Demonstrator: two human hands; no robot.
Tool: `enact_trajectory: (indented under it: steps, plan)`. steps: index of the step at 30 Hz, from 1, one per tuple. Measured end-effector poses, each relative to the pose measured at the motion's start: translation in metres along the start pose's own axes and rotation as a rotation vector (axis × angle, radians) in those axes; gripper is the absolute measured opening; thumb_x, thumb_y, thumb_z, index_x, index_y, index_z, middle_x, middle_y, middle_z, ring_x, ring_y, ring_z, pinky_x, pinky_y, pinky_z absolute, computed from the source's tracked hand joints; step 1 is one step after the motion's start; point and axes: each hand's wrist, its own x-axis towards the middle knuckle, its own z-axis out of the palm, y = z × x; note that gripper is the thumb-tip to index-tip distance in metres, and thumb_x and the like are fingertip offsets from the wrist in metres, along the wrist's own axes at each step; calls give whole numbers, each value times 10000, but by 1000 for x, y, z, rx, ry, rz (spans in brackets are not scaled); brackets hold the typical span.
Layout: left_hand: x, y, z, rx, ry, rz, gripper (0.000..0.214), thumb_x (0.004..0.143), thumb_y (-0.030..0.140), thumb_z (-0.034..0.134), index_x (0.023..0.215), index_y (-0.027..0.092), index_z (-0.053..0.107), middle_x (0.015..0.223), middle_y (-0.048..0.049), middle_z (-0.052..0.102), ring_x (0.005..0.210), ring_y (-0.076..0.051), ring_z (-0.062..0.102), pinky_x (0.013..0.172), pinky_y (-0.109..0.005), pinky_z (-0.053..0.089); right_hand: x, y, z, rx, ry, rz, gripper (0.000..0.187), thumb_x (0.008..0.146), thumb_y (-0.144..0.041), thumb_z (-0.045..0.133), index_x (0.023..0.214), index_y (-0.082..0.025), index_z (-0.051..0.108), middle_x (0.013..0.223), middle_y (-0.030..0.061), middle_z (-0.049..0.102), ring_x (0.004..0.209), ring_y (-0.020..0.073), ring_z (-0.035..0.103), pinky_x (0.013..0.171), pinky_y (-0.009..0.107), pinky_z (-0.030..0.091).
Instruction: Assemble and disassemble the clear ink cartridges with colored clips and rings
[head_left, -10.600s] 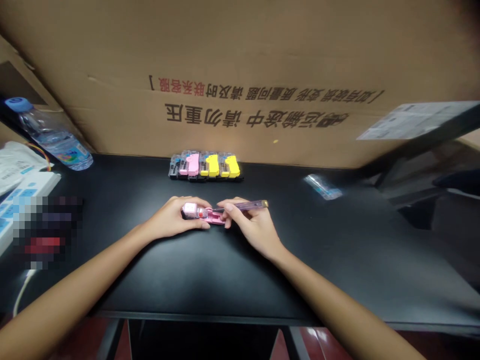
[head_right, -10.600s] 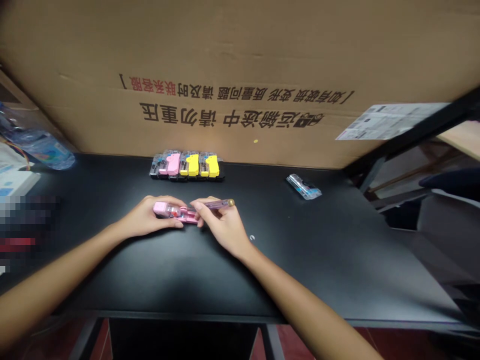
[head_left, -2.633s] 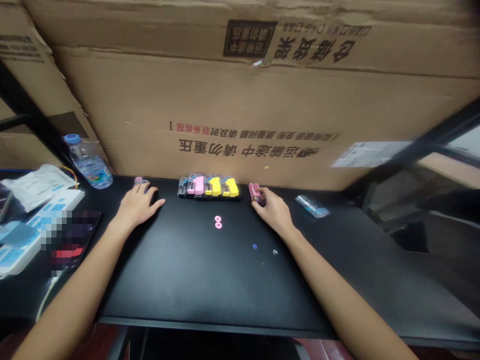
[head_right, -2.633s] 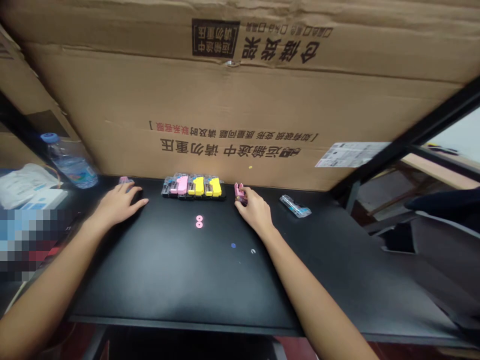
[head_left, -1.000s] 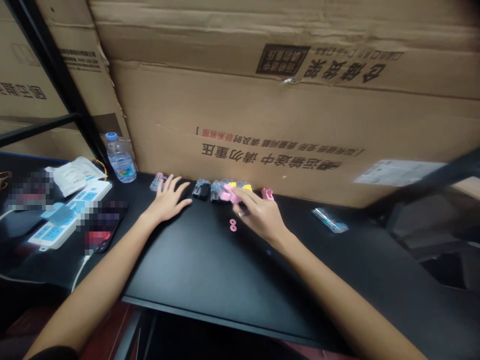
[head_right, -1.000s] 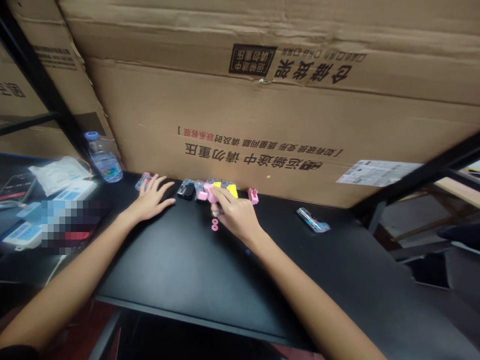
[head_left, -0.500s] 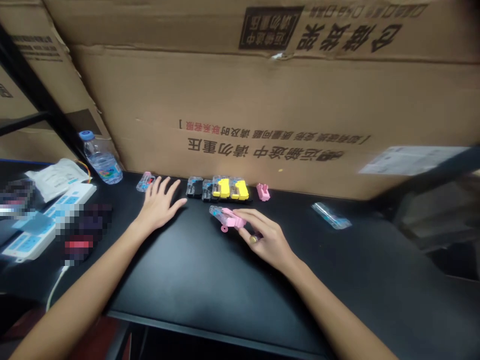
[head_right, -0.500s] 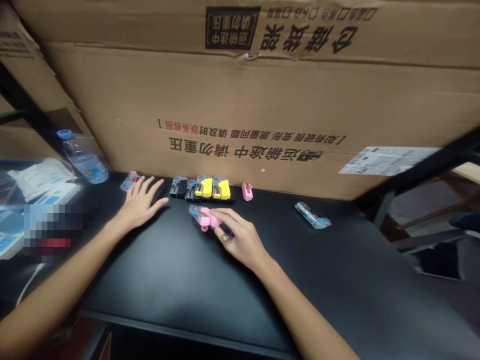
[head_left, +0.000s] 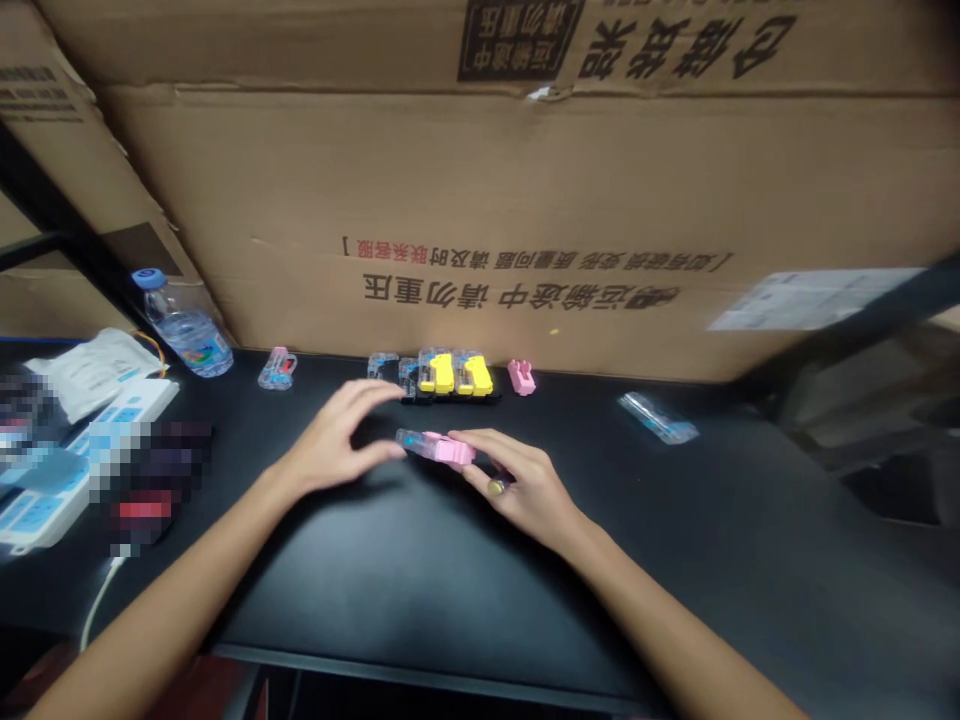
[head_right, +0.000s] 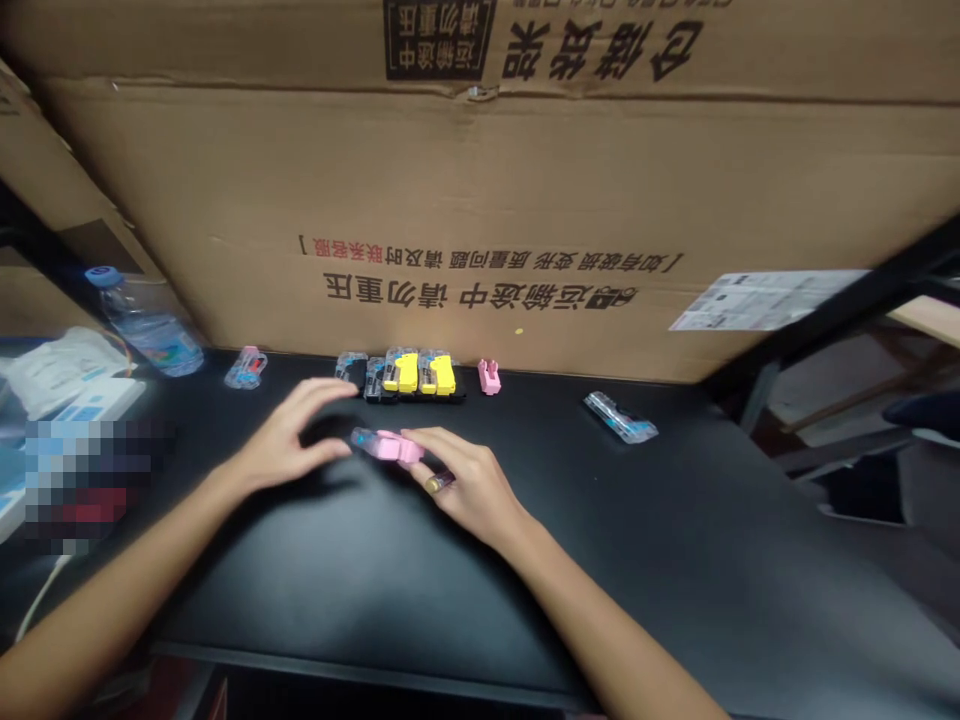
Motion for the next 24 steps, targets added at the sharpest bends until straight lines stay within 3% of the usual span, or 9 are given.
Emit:
enact_trajectory:
  steps: [2,4,5,8,10,13,15,20,24]
  plan:
    - [0,21,17,-82,-9,94,522,955,525,789,1402,279,680,1419,-109,716,1338,-299,662,1182,-478,498,-1,-5,3,11,-22,47,285,1063,-288,664,1340,-282,728,1216,89,821,875,217,793,809,358,667]
    - [0,32,29,-181,56,112,238,1026,367,724,1244,275,756,1238,-74,796,1163,-245,747,1077,-434,553,-1,-7,5,13,-23,85,276,1059,-317,661,1320,-276,739,1135,83,832,730,188,742,706,334,636]
    - [0,33,31,-239,90,103,199,1018,351,737,1194,264,772,1185,-72,810,1113,-238,762,1040,-423,570,-1,-7,5,8,-8,109,275,1052,-330,670,1310,-271,744,1038,66,834,658,172,700,652,316,608]
    - [2,28,24,-410,206,6,207,970,376,799,1108,222,780,1168,-96,812,1102,-246,768,1024,-416,592,1,-3,2,-7,69,187,246,1015,-392,733,1209,-243,761,721,-12,748,489,131,537,517,274,492]
    - [4,21,15,-488,232,-102,263,966,419,796,1117,206,759,1192,-110,808,1123,-256,768,1036,-424,596,3,3,-2,-4,77,191,240,999,-424,757,1147,-235,762,788,6,782,472,117,506,494,273,468]
    - [4,14,9,-568,226,-221,327,967,482,779,1117,198,718,1138,-100,819,1068,-252,787,995,-412,620,4,11,-7,-20,-11,117,198,1029,-368,722,1177,-245,770,1130,80,836,672,151,700,636,289,576]
    - [3,12,10,-593,199,-249,345,971,508,766,1099,194,703,1124,-96,823,1051,-248,792,974,-402,631,3,14,-8,-36,-94,73,175,1060,-289,660,1177,-254,786,1213,81,827,882,181,792,762,294,619]
    - [3,11,15,-592,146,-270,336,965,492,768,1080,184,696,1100,-97,828,1017,-235,798,930,-372,635,0,13,-6,-199,-272,70,238,1045,-232,630,1197,-280,807,1330,51,807,993,208,837,826,313,660]
    - [1,13,13,-532,0,-199,316,876,434,870,983,180,717,983,-78,831,877,-210,790,828,-326,619,2,15,-4,-246,-320,71,347,1033,-186,599,1316,-292,771,1454,55,747,1184,252,799,942,386,672]
